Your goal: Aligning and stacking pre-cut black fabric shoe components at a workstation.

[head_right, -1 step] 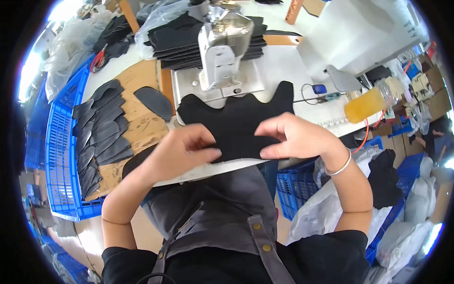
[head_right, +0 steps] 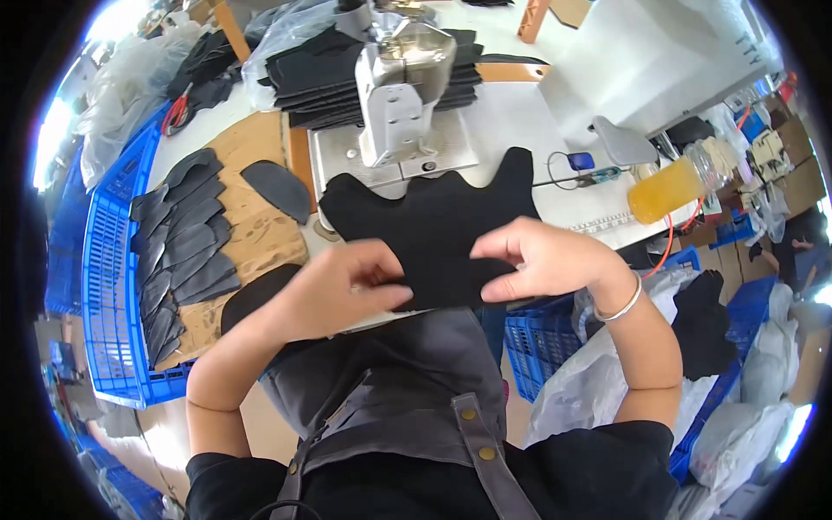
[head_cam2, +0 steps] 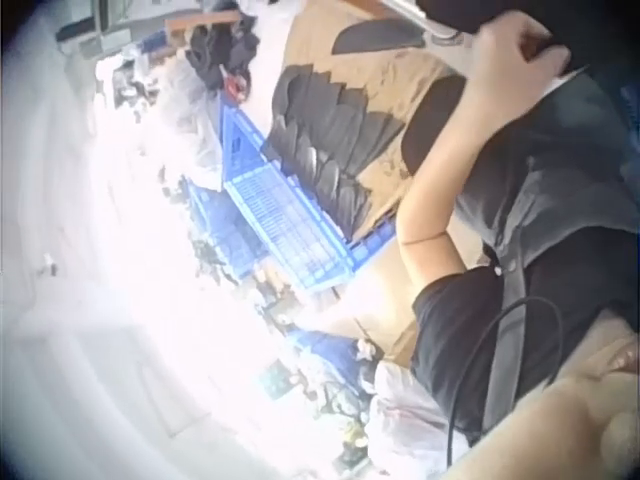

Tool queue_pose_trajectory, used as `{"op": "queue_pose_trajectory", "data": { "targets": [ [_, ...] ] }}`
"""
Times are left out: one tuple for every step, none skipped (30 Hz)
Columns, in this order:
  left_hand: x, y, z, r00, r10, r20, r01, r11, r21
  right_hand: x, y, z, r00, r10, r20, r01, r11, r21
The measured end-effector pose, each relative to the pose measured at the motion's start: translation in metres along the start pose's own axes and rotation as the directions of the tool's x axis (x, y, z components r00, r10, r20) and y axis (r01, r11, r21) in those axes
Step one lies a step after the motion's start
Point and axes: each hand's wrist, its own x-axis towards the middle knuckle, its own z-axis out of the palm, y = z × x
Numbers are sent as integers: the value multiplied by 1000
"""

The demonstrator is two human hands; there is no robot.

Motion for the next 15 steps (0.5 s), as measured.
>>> {"op": "queue_pose_trajectory", "data": {
  "targets": [
    [4,0,9,995,16,94,-20,999,44,-8,4,-1,992,52,118,-65,992,107],
    [7,-3,16,983,23,183,-40,995,87,-8,13,6,994,11,106,-32,978,206],
    [8,-11,26,972,80,222,-84,996,8,-10,16,7,992,46,117,-71,974,217],
    [9,-13,29,967,83,243,-116,986,122,-7,15,9,988,79,131,-107,968,227],
    [11,-12,29,982,79,173,-106,983,149,-5,17,12,994,90,59,-98,983,152],
    [14,-11,28,992,76,101,-93,980,177,-2,20,14,995,95,-12,-94,993,75],
    [15,-9,24,995,81,65,-92,975,201,-1,22,14,994,89,-57,-88,996,25],
    [16,-7,19,996,85,28,-89,971,222,0,20,13,994,90,-63,-88,996,30],
    [15,-2,14,999,44,19,-47,977,208,-1,14,11,993,98,-73,-91,992,84],
    [17,-1,11,999,44,27,-49,976,211,-2,10,8,991,107,-84,-95,986,138],
    [17,2,9,995,85,-49,-75,982,175,-3,7,6,985,122,-119,-102,982,161],
    [18,7,7,984,123,-126,-105,984,141,0,12,3,977,0,-212,21,995,93],
    [23,14,4,974,105,-202,-56,971,232,2,6,-3,967,82,-242,-47,988,149],
    [32,12,2,969,59,-240,-14,983,185,8,0,-8,950,167,-265,-113,972,205],
    [42,10,-2,967,44,-250,20,969,245,12,0,-12,929,221,-298,-175,969,173]
  ]
}}
